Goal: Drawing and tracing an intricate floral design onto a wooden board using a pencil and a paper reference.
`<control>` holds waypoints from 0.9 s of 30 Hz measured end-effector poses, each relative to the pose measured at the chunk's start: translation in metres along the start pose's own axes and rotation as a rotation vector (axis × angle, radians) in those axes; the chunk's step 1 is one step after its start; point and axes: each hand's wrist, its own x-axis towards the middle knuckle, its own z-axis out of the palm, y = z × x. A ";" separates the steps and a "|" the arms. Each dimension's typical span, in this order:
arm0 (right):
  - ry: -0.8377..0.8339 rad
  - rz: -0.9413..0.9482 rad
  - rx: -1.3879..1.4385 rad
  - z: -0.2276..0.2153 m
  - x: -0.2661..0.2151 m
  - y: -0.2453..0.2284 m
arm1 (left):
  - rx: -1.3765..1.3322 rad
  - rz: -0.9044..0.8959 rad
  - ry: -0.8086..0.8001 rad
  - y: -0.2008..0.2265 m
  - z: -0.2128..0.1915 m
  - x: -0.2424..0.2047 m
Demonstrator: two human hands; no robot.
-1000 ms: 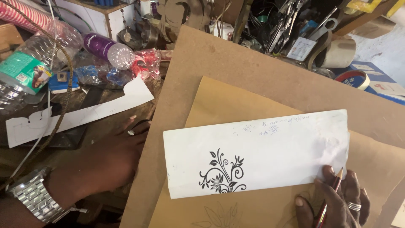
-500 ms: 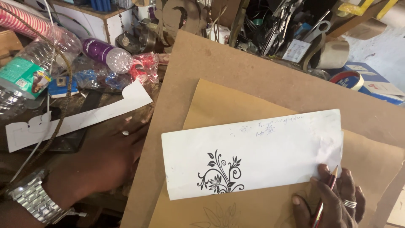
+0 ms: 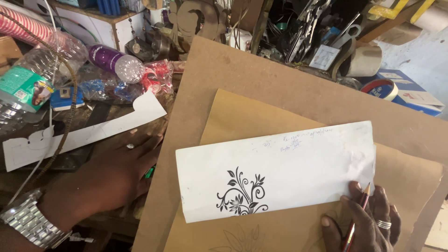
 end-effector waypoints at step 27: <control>-0.050 -0.050 -0.094 -0.012 0.012 -0.017 | -0.103 -0.035 0.460 0.059 -0.078 0.048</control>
